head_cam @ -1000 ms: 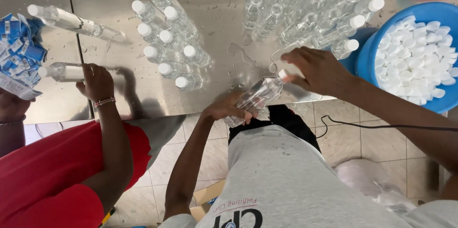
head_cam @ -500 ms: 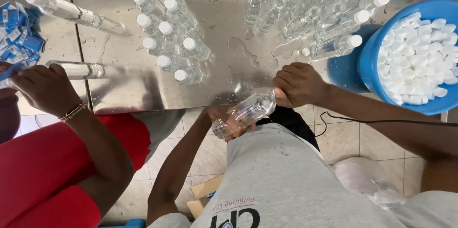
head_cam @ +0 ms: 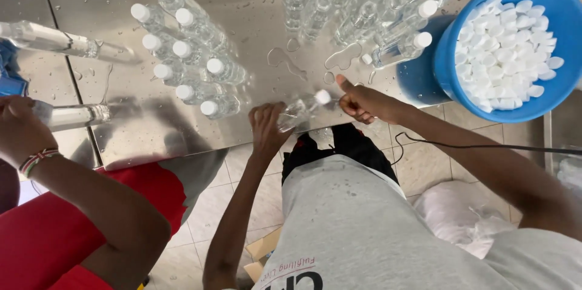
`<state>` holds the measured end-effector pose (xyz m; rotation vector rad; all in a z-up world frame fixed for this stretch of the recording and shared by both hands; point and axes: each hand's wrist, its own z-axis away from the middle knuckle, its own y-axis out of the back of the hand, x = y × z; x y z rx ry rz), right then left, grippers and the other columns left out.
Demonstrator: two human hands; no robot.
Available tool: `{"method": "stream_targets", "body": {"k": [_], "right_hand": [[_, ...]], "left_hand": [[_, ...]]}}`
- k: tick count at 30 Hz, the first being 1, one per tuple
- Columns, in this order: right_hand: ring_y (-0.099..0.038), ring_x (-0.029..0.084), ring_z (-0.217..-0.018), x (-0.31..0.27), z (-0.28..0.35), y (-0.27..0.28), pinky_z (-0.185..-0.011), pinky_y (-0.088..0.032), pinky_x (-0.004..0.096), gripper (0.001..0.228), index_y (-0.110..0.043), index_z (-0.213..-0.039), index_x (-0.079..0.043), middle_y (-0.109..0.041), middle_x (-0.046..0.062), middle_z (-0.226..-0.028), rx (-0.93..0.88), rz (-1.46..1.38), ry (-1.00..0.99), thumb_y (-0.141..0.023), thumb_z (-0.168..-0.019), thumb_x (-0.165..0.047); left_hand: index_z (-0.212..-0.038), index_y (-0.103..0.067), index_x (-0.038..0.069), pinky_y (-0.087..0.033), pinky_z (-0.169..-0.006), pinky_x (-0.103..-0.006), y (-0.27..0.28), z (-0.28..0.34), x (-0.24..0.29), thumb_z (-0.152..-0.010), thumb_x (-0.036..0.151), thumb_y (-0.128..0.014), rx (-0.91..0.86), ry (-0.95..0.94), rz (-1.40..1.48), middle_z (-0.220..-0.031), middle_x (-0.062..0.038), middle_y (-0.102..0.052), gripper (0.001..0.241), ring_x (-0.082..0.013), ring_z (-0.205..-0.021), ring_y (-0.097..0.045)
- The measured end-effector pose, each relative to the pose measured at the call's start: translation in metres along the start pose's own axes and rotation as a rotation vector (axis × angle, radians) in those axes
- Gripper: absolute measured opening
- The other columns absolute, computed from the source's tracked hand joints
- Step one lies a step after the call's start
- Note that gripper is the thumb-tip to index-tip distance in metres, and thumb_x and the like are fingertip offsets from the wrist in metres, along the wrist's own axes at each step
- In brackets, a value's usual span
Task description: Manually placing plastic caps onto filled water bottles and moving them aside on a production line table.
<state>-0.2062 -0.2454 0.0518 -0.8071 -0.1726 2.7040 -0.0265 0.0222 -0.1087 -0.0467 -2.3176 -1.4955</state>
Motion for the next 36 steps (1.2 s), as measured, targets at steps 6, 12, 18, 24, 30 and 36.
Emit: {"method": "stream_targets", "body": {"k": [6,12,18,24,30,36], "right_hand": [[-0.071,0.039,-0.076,-0.029,0.102,0.034,-0.069,-0.055,0.051,0.032,-0.077,-0.113,-0.007,-0.069,0.02,-0.082,0.742,0.767,0.376,-0.07,-0.11,-0.039],[-0.073,0.047,-0.122,-0.025,0.104,0.073,-0.088,-0.064,0.065,0.052,-0.059,-0.164,-0.014,-0.068,0.029,-0.133,0.949,1.255,0.226,-0.063,-0.116,-0.036],[-0.079,0.037,-0.093,-0.007,0.079,0.104,-0.081,-0.064,0.056,0.033,-0.059,-0.149,-0.014,-0.069,0.015,-0.099,0.905,1.248,0.339,-0.058,-0.121,-0.032],[-0.08,0.038,-0.086,0.006,0.068,0.098,-0.08,-0.064,0.057,0.042,-0.068,-0.13,-0.013,-0.077,0.016,-0.087,0.823,1.167,0.389,-0.07,-0.107,-0.048],[-0.08,0.032,-0.078,-0.044,0.14,0.015,-0.07,-0.062,0.048,0.037,-0.067,-0.121,-0.017,-0.076,0.008,-0.077,0.644,1.148,0.515,-0.079,-0.092,-0.037],[-0.077,0.037,-0.075,-0.059,0.141,0.023,-0.067,-0.06,0.05,0.042,-0.06,-0.135,-0.006,-0.08,0.024,-0.095,0.367,0.658,0.513,-0.071,-0.102,-0.03]], "left_hand": [[-0.151,-0.06,0.018,-0.03,-0.123,-0.0596,-0.052,0.004,-0.017,-0.081,0.058,-0.095,0.326,0.694,0.604,-0.14,-0.014,-0.045,0.088,-0.0364,-0.138,-0.047],[-0.169,-0.027,-0.003,-0.024,-0.135,-0.0606,-0.018,-0.054,0.02,-0.08,0.015,-0.101,0.509,1.223,0.918,-0.166,-0.035,-0.033,0.118,-0.0486,-0.16,-0.033],[-0.168,-0.024,0.001,-0.034,-0.133,-0.0649,-0.041,-0.03,0.034,-0.09,0.015,-0.094,0.485,1.268,0.693,-0.167,-0.03,-0.022,0.106,-0.0568,-0.153,-0.039],[-0.164,-0.039,0.01,-0.049,-0.121,-0.0625,0.026,-0.066,0.116,-0.093,0.028,-0.086,0.04,0.989,1.196,-0.158,-0.027,-0.037,0.087,-0.0528,-0.143,-0.05],[-0.176,-0.03,0.024,-0.008,-0.14,-0.0531,0.032,-0.12,0.111,-0.065,0.075,-0.09,-0.29,0.181,1.02,-0.183,-0.006,-0.017,0.137,-0.0351,-0.171,-0.004],[-0.174,-0.032,0.028,-0.064,-0.096,-0.0624,-0.016,-0.089,0.073,-0.091,-0.004,-0.084,-0.846,0.026,2.064,-0.138,-0.036,-0.065,0.102,-0.0531,-0.108,-0.076]]}}
